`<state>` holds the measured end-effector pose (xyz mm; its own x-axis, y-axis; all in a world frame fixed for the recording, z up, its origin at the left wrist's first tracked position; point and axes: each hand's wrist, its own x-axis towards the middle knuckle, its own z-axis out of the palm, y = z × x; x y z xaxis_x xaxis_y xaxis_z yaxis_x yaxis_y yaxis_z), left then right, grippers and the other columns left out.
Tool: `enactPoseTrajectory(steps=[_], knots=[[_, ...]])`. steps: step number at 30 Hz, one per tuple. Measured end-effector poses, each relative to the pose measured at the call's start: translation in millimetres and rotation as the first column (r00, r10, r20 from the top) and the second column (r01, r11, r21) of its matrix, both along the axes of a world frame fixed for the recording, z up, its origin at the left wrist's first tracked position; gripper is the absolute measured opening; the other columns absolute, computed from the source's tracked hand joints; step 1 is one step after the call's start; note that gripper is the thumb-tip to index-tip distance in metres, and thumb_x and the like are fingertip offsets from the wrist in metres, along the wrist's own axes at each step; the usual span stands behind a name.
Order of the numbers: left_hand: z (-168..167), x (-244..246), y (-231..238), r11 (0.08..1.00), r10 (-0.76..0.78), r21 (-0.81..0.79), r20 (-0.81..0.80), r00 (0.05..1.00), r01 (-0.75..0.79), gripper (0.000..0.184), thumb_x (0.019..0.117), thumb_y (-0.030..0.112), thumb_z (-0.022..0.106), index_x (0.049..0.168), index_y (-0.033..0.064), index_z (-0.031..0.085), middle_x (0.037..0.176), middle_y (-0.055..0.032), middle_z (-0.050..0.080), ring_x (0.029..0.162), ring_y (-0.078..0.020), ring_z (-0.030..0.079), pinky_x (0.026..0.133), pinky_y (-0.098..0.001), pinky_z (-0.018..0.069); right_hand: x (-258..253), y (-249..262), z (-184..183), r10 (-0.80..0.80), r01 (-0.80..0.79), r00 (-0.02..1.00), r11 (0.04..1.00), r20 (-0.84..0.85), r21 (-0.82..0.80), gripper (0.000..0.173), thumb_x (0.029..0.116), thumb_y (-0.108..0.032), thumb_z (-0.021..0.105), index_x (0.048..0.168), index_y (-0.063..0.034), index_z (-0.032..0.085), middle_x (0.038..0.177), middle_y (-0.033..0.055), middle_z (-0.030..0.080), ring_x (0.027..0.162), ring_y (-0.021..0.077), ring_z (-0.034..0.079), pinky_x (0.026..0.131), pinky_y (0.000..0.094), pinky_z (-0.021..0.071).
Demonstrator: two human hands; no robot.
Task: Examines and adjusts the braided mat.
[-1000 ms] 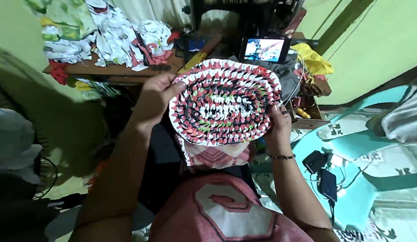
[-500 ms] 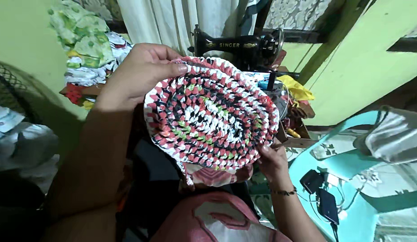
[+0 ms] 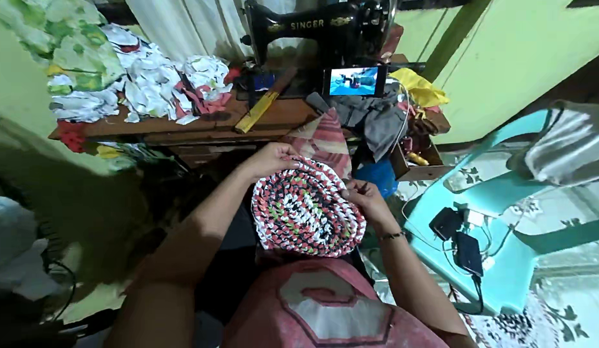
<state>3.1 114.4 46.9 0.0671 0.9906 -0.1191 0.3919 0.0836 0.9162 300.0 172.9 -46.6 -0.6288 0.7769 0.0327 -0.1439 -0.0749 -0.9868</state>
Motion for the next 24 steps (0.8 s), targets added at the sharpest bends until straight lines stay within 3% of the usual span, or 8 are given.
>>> enactPoseTrajectory(steps=[5,7,9,13,16,20,24], knots=[[5.5,10.4,7.8,0.999,-0.032,0.016,-0.032,0.999,0.032,0.016,0.0967,0.014,0.069,0.108,0.0021,0.068,0.094,-0.0034,0.069,0.083,-0.0061,0.064,0.077,-0.0263,0.0546,6.5,14.4,-17.7,0.025,-0.030,0.997,0.997,-0.075,-0.074,0.005,0.0879,-0.012,0.071,0.083,-0.0115,0.069,0.070,-0.0024,0.067,0.061,0.0043,0.063,0.060,0.0233,0.0561],[12.7,12.6,10.4,0.999,-0.029,-0.020,-0.096,0.995,0.027,0.025,0.1041,0.029,0.060,0.103,0.0066,0.071,0.089,0.0012,0.067,0.081,-0.0031,0.060,0.077,-0.0263,0.0507,5.8,16.6,-22.2,0.045,-0.054,0.995,0.993,-0.087,-0.103,0.005,0.0871,-0.015,0.073,0.085,-0.0116,0.070,0.070,-0.0013,0.067,0.059,0.0049,0.063,0.058,0.0235,0.0559],[16.0,13.5,13.9,0.997,-0.026,-0.074,-0.137,0.990,0.016,0.038,0.1077,0.039,0.050,0.102,0.0082,0.072,0.090,0.0018,0.067,0.082,-0.0026,0.060,0.080,-0.0289,0.0522,5.7,17.0,-24.8,0.071,-0.080,0.993,0.992,-0.098,-0.099,0.007,0.0877,-0.018,0.074,0.085,-0.0130,0.070,0.068,-0.0021,0.067,0.057,0.0039,0.062,0.054,0.0223,0.0546],[17.5,12.8,23.4,0.995,-0.082,-0.068,-0.071,0.994,0.077,0.017,0.1028,0.019,0.061,0.095,0.0068,0.070,0.083,0.0027,0.066,0.075,-0.0022,0.060,0.073,-0.0229,0.0517,5.9,16.6,-28.1,0.086,-0.096,0.989,0.993,-0.122,-0.073,0.009,0.0893,-0.020,0.073,0.084,-0.0147,0.069,0.067,-0.0036,0.065,0.055,0.0019,0.058,0.051,0.0196,0.0509],[20.1,14.7,28.2,0.997,-0.065,0.038,-0.100,0.993,0.069,0.007,0.0952,0.008,0.070,0.101,0.0034,0.070,0.096,-0.0035,0.070,0.086,-0.0083,0.066,0.081,-0.0280,0.0567,5.2,16.3,-28.7,0.096,-0.105,0.986,0.992,-0.138,-0.062,0.009,0.0908,-0.020,0.072,0.084,-0.0141,0.069,0.067,-0.0032,0.065,0.054,0.0018,0.058,0.050,0.0194,0.0505],[18.8,20.3,34.8,0.961,-0.041,0.241,-0.368,0.929,0.138,0.012,0.0934,0.008,0.072,0.103,0.0002,0.071,0.105,-0.0105,0.070,0.100,-0.0157,0.067,0.094,-0.0362,0.0547,4.6,15.9,-28.5,0.101,-0.114,0.981,0.991,-0.163,-0.072,0.009,0.0905,-0.020,0.073,0.086,-0.0131,0.070,0.069,-0.0016,0.066,0.055,0.0029,0.059,0.050,0.0202,0.0513],[16.7,19.8,34.9,0.968,-0.085,0.191,-0.365,0.927,0.164,0.014,0.0944,0.012,0.072,0.104,0.0024,0.070,0.106,-0.0080,0.071,0.101,-0.0142,0.067,0.094,-0.0360,0.0537,5.9,15.2,-30.5,0.098,-0.113,0.979,0.991,-0.180,-0.075,0.009,0.0904,-0.018,0.074,0.086,-0.0126,0.069,0.070,-0.0014,0.065,0.055,0.0031,0.059,0.050,0.0202,0.0511]])
